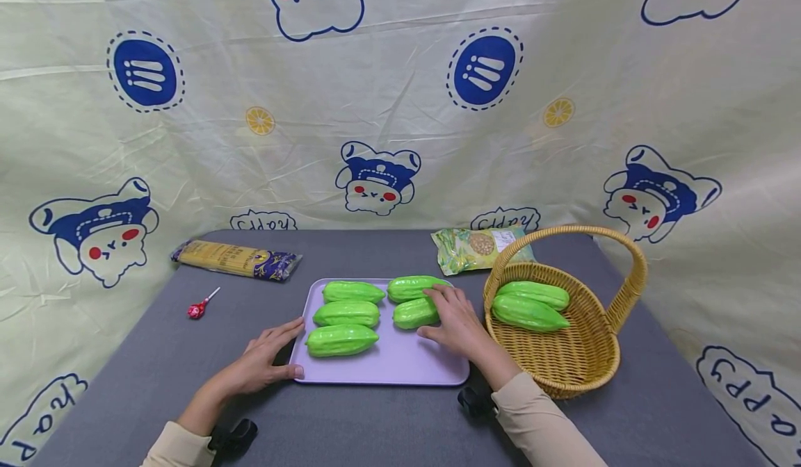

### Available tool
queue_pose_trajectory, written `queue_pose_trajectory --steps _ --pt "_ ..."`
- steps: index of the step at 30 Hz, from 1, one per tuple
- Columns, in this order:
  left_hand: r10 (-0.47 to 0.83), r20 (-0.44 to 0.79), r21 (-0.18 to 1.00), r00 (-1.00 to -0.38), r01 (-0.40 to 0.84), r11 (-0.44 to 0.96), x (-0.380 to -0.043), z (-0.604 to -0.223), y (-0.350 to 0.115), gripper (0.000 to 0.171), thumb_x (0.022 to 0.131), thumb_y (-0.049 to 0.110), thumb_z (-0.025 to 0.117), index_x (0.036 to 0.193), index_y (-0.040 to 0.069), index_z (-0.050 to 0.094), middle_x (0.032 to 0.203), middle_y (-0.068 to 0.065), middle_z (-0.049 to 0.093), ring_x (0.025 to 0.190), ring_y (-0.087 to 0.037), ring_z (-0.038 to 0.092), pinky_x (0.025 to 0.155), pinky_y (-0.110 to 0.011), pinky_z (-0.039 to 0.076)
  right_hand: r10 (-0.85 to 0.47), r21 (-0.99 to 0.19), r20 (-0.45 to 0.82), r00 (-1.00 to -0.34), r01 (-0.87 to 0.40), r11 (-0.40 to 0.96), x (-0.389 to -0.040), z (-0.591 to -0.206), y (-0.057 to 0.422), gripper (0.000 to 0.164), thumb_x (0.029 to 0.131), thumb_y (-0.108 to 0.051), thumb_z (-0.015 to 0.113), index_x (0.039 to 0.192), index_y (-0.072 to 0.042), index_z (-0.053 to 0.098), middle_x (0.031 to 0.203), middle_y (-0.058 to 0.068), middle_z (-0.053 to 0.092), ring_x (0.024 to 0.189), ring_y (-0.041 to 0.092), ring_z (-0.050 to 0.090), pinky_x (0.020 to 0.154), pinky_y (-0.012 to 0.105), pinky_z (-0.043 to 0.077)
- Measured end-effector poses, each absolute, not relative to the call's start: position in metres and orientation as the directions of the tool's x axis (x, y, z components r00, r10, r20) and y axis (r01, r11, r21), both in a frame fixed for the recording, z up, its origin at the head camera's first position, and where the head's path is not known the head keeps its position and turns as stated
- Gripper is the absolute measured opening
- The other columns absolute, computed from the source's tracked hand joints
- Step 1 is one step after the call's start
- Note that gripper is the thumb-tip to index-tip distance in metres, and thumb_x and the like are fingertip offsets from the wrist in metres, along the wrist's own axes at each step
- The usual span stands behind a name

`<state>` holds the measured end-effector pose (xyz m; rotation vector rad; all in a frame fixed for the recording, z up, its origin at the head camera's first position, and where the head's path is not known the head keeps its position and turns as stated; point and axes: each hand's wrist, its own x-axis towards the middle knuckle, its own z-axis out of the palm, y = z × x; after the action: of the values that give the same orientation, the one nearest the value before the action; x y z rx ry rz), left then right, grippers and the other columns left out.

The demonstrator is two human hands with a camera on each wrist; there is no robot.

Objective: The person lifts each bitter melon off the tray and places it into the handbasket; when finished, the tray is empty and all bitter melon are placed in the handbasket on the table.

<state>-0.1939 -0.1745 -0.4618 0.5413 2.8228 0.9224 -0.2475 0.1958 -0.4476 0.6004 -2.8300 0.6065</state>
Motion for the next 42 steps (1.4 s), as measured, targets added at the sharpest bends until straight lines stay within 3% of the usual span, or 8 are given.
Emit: queue_pose_trajectory --steps 13,29,42 --pt "0.361 -0.031 0.596 -0.932 0.272 0.755 -0.1952 -0.4624 -0.1747 0.081 0.079 0.041 0.072 0.145 0.011 0.037 0.155 -0.005 0.030 0.135 -0.035 0.032 0.099 -0.061 0.025 -0.337 -0.354 0.232 -0.912 -0.402 0.845 -0.2445 -0.4469 0.1946 0.069 0.073 -0.031 0.080 0.133 -0.011 0.052 0.139 0.017 0.046 0.117 0.036 0.044 0.092 0.055 0.037" --pt "0.360 -0.030 0.593 -0.932 0.274 0.757 -0.1953 -0.4635 -0.1742 0.081 0.079 0.041 0.071 0.145 0.011 0.037 0.155 -0.005 0.031 0.136 -0.035 0.032 0.099 -0.060 0.025 -0.304 -0.360 0.283 -0.910 -0.394 0.846 -0.2456 -0.4518 0.1906 0.055 0.074 -0.029 0.079 0.123 -0.012 0.060 0.112 0.011 0.053 0.102 0.027 0.047 0.084 0.044 0.039" --pt "0.359 -0.024 0.589 -0.933 0.277 0.759 -0.1955 -0.4636 -0.1735 0.081 0.079 0.041 0.072 0.145 0.011 0.038 0.155 -0.004 0.031 0.135 -0.035 0.032 0.099 -0.060 0.026 -0.324 -0.369 0.282 -0.903 -0.414 0.832 -0.2458 -0.4539 0.1887 0.054 0.076 -0.031 0.077 0.121 -0.006 0.060 0.112 0.011 0.058 0.099 0.026 0.050 0.083 0.042 0.041"
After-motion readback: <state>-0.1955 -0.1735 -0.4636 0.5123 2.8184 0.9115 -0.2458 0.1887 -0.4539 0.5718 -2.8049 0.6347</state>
